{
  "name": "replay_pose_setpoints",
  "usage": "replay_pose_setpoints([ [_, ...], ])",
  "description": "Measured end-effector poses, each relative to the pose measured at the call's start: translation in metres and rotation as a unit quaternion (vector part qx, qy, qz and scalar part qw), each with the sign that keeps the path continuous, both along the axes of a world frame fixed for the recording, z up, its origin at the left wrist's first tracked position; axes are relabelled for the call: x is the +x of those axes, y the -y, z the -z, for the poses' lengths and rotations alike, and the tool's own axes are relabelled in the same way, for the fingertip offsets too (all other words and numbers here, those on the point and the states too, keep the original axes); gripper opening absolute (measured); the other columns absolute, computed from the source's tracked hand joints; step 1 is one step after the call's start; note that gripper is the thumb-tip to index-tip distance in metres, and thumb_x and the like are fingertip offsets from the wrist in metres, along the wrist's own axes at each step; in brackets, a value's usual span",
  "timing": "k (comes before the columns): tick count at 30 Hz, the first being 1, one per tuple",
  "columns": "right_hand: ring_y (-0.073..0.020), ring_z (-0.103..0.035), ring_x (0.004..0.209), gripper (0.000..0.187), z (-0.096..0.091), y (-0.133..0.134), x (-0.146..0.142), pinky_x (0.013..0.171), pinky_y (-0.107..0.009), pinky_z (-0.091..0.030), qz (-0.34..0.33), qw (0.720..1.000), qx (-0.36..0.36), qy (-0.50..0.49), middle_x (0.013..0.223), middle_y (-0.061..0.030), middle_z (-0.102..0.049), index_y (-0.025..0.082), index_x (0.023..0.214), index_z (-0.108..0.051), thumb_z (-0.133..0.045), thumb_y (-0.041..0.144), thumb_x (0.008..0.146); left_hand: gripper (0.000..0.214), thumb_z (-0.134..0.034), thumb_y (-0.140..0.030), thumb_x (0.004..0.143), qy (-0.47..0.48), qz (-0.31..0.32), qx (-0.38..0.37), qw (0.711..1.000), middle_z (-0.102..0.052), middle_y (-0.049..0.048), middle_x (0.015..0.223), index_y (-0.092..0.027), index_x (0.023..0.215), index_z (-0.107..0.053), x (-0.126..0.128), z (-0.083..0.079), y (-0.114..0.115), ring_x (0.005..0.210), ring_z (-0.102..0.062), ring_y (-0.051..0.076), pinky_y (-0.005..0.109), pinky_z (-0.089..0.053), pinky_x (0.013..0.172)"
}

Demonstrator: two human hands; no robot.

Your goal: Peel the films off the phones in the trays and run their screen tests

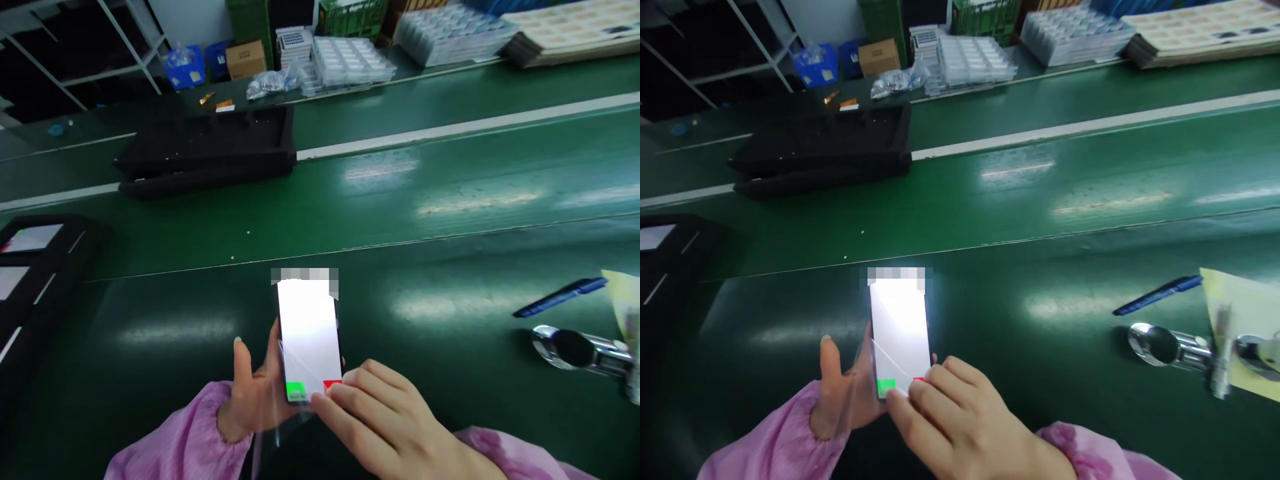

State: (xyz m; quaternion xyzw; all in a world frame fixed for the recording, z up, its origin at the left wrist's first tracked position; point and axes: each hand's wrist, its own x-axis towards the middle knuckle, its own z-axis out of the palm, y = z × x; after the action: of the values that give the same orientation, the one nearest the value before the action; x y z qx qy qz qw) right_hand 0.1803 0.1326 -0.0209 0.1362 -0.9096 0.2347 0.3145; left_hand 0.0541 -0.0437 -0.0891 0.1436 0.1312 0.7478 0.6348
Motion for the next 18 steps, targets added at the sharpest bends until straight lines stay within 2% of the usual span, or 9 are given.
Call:
replay_pose_setpoints([
  [3,-0.014,-0.05,0.059,0.02,-0.007,0.009,-0.009,0.054,-0.032,-0.035,0.003,1.0,0.025,-0.002,0.069,-0.0009,-0.06,0.015,0.095,-0.069,-0.054,0.001,0.095,0.089,-0.001,-0.092,0.088,0.029,0.024,-0.003,0.999,-0.046,0.0011,0.168,-0.053,0.16,-0.035,-0.004,-0.006,-0.003,0.158,-0.038,0.037,0.063,-0.009,0.133],
  [5,-0.0154,-0.054,0.064,0.02,-0.011,0.013,-0.013,0.057,-0.033,-0.04,0.0,0.999,0.04,0.01,0.074,-0.0031,-0.061,0.013,0.096,-0.071,-0.054,0.002,0.096,0.091,-0.005,-0.096,0.085,0.033,0.024,-0.015,0.999,-0.051,0.0,0.164,-0.053,0.156,-0.045,-0.004,-0.005,-0.002,0.157,-0.039,0.036,0.061,-0.01,0.133],
  [9,-0.0199,-0.063,0.081,0.025,-0.02,0.019,-0.012,0.069,-0.037,-0.05,0.001,0.995,0.09,0.051,0.091,-0.0099,-0.069,0.005,0.111,-0.074,-0.051,0.006,0.1,0.09,-0.015,-0.099,0.083,0.019,0.009,-0.078,0.997,-0.061,0.0002,0.154,-0.053,0.15,-0.053,-0.002,0.0,0.003,0.15,-0.049,0.036,0.06,-0.024,0.13],
  [13,-0.0192,-0.055,0.072,0.025,-0.029,0.012,-0.019,0.061,-0.038,-0.043,0.0,0.992,0.11,0.061,0.082,-0.0066,-0.064,0.012,0.087,-0.074,-0.053,0.007,0.099,0.079,-0.019,-0.099,0.084,0.003,0.008,-0.107,0.994,-0.063,-0.0048,0.152,-0.062,0.146,-0.052,-0.004,-0.001,0.004,0.147,-0.053,0.036,0.059,-0.039,0.122],
  [15,-0.0177,-0.052,0.07,0.026,-0.031,-0.003,-0.031,0.058,-0.036,-0.039,0.0,0.995,0.073,0.074,0.079,-0.0052,-0.061,0.013,0.082,-0.073,-0.054,0.008,0.1,0.077,-0.022,-0.1,0.084,0.0,0.018,-0.109,0.994,-0.059,-0.0075,0.156,-0.064,0.145,-0.052,-0.007,-0.004,0.004,0.148,-0.051,0.037,0.061,-0.044,0.117],
  [16,-0.0165,-0.053,0.071,0.025,-0.03,-0.013,-0.038,0.059,-0.034,-0.039,0.003,0.996,0.03,0.084,0.08,-0.0049,-0.061,0.014,0.085,-0.074,-0.055,0.008,0.1,0.078,-0.024,-0.1,0.084,-0.003,0.021,-0.11,0.994,-0.055,-0.0076,0.16,-0.063,0.147,-0.05,-0.009,-0.006,0.003,0.149,-0.049,0.039,0.063,-0.045,0.115],
  [18,-0.0133,-0.056,0.074,0.019,-0.026,-0.034,-0.054,0.062,-0.029,-0.041,0.01,0.986,-0.118,0.114,0.087,-0.0045,-0.064,0.016,0.093,-0.078,-0.061,0.011,0.1,0.083,-0.027,-0.1,0.084,-0.011,0.025,-0.116,0.993,-0.047,-0.0047,0.166,-0.059,0.155,-0.039,-0.011,-0.009,0.001,0.15,-0.047,0.041,0.066,-0.045,0.113],
])
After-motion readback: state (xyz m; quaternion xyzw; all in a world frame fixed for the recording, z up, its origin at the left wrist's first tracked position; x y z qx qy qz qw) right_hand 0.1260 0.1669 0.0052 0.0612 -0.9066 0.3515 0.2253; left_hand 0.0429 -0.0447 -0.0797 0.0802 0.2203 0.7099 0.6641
